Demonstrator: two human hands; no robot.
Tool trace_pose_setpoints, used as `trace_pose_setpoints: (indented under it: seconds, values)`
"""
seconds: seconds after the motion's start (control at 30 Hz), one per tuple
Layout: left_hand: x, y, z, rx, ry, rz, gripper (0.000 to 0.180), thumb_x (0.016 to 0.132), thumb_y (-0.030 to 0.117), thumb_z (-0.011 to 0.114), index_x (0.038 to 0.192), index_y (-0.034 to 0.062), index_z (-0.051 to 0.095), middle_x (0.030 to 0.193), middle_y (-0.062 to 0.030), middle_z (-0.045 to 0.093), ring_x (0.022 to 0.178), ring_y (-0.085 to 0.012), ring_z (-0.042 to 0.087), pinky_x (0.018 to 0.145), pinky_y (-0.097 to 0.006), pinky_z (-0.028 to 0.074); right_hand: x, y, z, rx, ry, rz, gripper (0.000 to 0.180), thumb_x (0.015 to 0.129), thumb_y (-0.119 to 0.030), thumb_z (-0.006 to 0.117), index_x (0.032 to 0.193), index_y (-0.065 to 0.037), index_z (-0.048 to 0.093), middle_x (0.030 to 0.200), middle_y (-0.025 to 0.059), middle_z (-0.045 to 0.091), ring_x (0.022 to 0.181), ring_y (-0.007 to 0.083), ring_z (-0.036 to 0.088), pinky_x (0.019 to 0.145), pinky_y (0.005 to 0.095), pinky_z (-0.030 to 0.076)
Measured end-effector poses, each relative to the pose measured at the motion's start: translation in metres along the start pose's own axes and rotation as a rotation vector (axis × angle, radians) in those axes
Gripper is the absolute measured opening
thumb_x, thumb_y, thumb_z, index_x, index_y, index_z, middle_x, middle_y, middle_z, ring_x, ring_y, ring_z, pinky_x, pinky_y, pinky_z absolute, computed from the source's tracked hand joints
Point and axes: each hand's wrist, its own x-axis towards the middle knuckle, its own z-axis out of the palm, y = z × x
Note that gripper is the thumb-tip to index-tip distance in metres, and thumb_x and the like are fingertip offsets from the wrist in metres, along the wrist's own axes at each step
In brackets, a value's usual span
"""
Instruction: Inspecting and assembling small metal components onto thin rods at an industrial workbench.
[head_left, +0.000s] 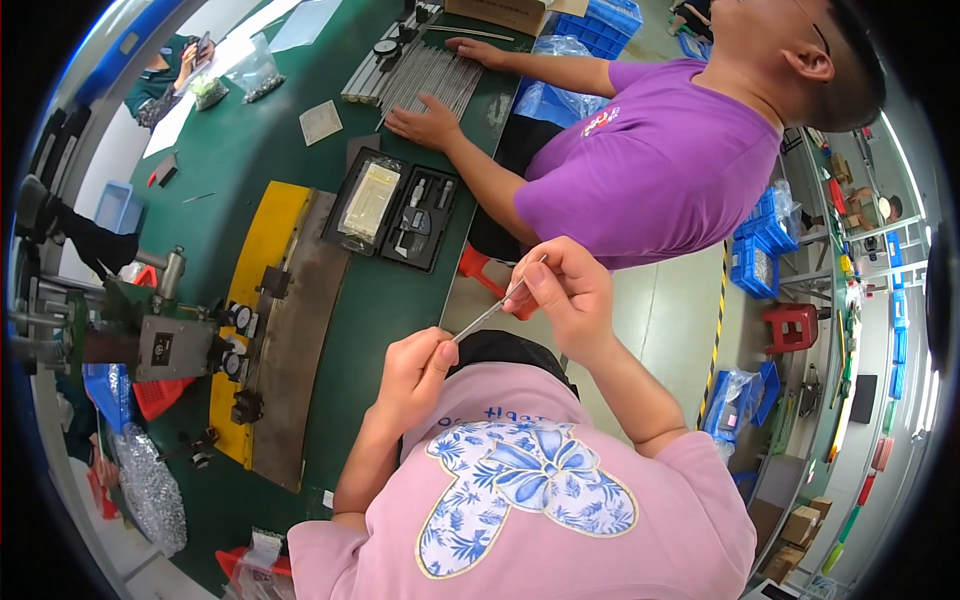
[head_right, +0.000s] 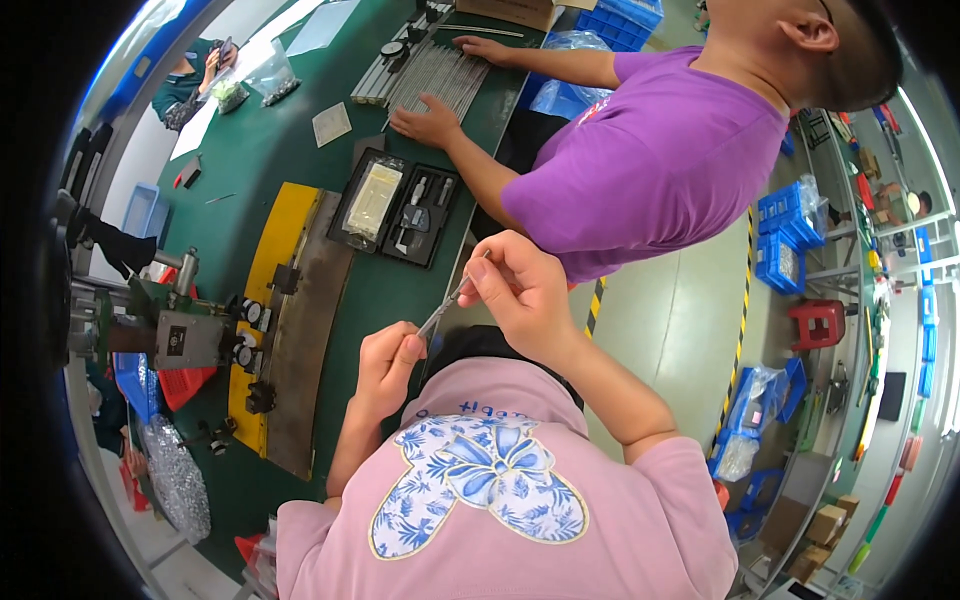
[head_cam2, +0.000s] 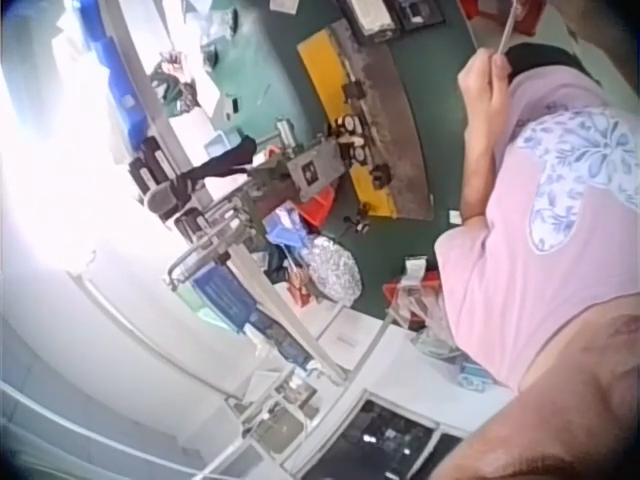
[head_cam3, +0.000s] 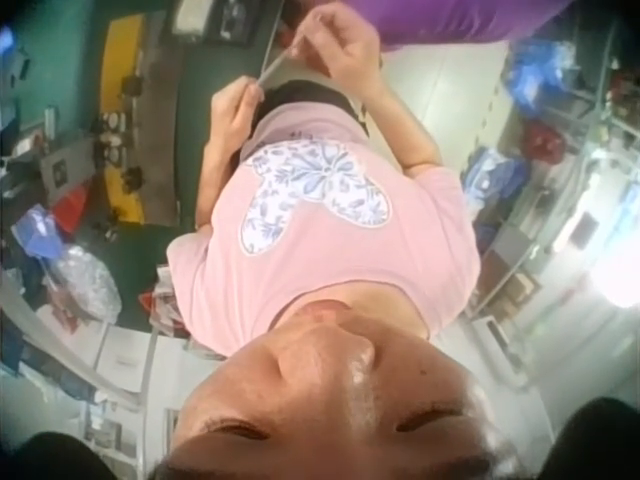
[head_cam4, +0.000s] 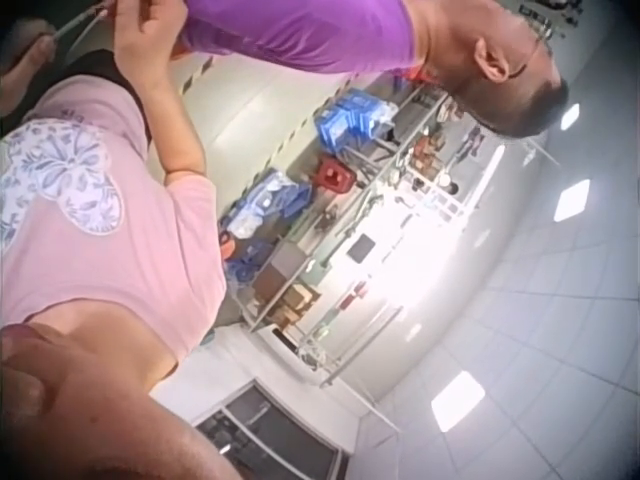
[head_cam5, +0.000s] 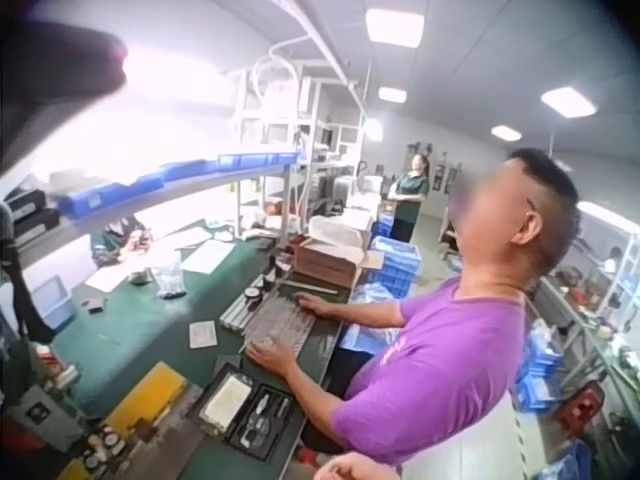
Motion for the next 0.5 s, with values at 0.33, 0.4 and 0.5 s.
trace_pose_setpoints:
  seconds: [0.33, 0.4, 0.5]
  values:
    - [-0.004, -0.007, 0.003, 0.032, 0.001, -0.041, 0.023, 0.085, 0.014, 0.046, 0.069, -0.0019, 0.050, 0.058, -0.0079, 0.048, 0.048, -0.0165, 0.043, 0.045, -0.026, 0.034, -0.001, 0.003, 0.001, -0.263, 0.042, -0.076, 0.007, 0.081, -0.003, 0.049, 0.075, 0.001, 0.050, 0.062, 0.0035, 0.054, 0.055, 0.0071, 0.054, 0.050, 0.0190, 0.044]
    - [-0.004, -0.007, 0.005, -0.006, -0.008, -0.078, 0.023, 0.085, 0.014, 0.046, 0.069, -0.0018, 0.051, 0.058, -0.0078, 0.049, 0.048, -0.0163, 0.043, 0.046, -0.026, 0.035, -0.002, 0.008, 0.001, -0.267, 0.076, -0.087, 0.007, 0.081, -0.003, 0.049, 0.075, 0.001, 0.050, 0.059, 0.0033, 0.053, 0.054, 0.0078, 0.055, 0.049, 0.0192, 0.044]
    - [-0.004, -0.007, 0.004, 0.025, -0.017, -0.109, 0.023, 0.085, 0.015, 0.046, 0.069, -0.0017, 0.051, 0.058, -0.0077, 0.049, 0.049, -0.0158, 0.044, 0.047, -0.026, 0.035, 0.000, 0.013, 0.000, -0.231, 0.072, -0.063, 0.007, 0.081, -0.002, 0.049, 0.074, 0.000, 0.050, 0.059, 0.0034, 0.054, 0.053, 0.0081, 0.055, 0.049, 0.0192, 0.044]
